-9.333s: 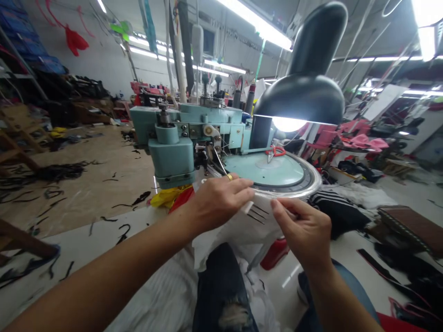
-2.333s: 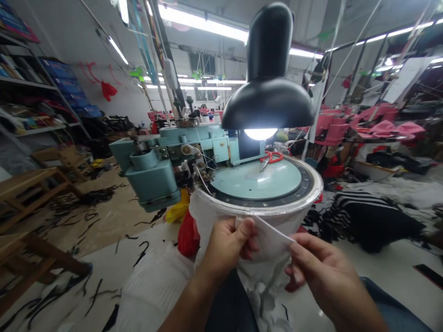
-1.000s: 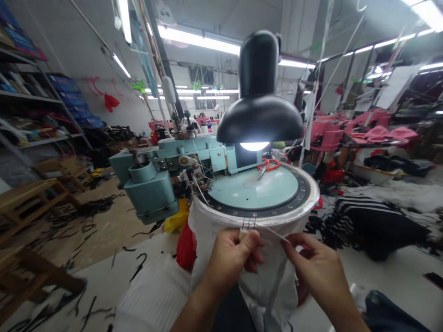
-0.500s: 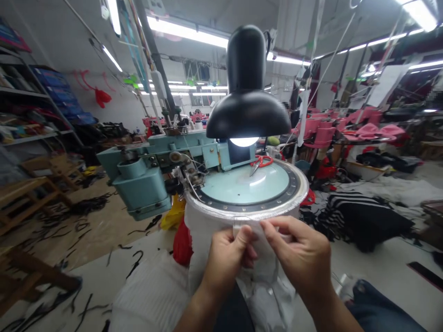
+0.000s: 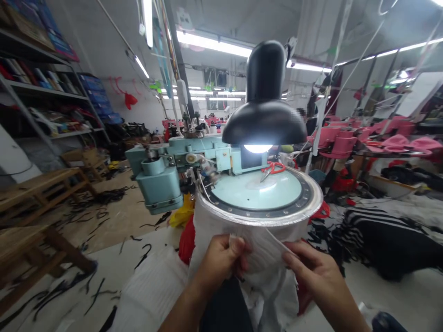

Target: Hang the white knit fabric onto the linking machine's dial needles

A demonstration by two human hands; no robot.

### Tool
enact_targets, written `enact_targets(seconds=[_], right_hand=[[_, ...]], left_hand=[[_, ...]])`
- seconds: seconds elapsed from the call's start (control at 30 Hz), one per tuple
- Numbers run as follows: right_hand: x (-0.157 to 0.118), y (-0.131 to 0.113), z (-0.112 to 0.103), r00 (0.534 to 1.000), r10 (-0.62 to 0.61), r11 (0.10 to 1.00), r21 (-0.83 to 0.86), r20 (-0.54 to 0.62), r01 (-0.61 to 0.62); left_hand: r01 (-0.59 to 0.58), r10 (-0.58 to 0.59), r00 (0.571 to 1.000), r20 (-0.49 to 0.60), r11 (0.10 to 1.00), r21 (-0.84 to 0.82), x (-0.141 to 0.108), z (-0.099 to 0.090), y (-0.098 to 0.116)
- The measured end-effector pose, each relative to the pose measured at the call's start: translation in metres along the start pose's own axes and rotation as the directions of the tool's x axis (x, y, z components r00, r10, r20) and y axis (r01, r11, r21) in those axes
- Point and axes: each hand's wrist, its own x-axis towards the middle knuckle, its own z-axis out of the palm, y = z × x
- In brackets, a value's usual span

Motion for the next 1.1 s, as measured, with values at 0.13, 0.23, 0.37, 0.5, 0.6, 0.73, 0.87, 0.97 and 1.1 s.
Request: enact_targets(seconds=[0.13,0.23,0.37,0.5,0.6,0.73,0.87,0.97,1.1], right_hand=[[-0.005,-0.027,0.007,0.998,0.017,0.995,0.094,0.054,-0.022],[-0.004,-0.047,0.021,0.994,-0.102,0.995,-0.002,0.028,0.102],[0.000,-0.065,0.042,0.928,-0.371,0.910,-0.209,-0.019,0.359],[0.001,-0.073,0.050,0.854,-0.512,0.831,-0.304,-0.092,0.465],[0.001,-0.074,0.052,0.825,-0.536,0.812,-0.377,-0.179,0.446],[0.002,-0.072,0.055,0.826,-0.521,0.818,-0.403,-0.216,0.410],[0.001,-0.072,0.057,0.819,-0.551,0.776,-0.461,-0.164,0.430],[-0.001,-0.075,0.059,0.818,-0.574,0.752,-0.423,-0.043,0.506],[-0.002,-0.079,0.064,0.836,-0.537,0.797,-0.393,-0.113,0.458]], left_hand=[[-0.045,0.045,0.999,-0.022,0.999,-0.029,-0.013,0.016,0.007],[-0.095,0.095,0.994,-0.055,0.995,0.006,-0.012,0.026,0.015],[-0.063,0.059,0.995,-0.076,0.997,-0.050,-0.005,0.025,0.016],[-0.039,0.031,0.994,-0.102,0.996,-0.076,-0.001,0.020,0.013],[-0.047,0.040,0.990,-0.133,0.997,-0.054,0.001,0.021,0.013],[-0.037,0.032,0.989,-0.142,0.999,-0.035,-0.001,0.026,0.016],[-0.064,0.062,0.993,-0.097,0.998,-0.013,-0.006,0.021,0.016],[-0.072,0.071,0.996,-0.056,0.997,-0.017,-0.008,0.011,0.014],[-0.048,0.040,0.993,-0.107,0.997,-0.066,-0.001,0.003,0.013]])
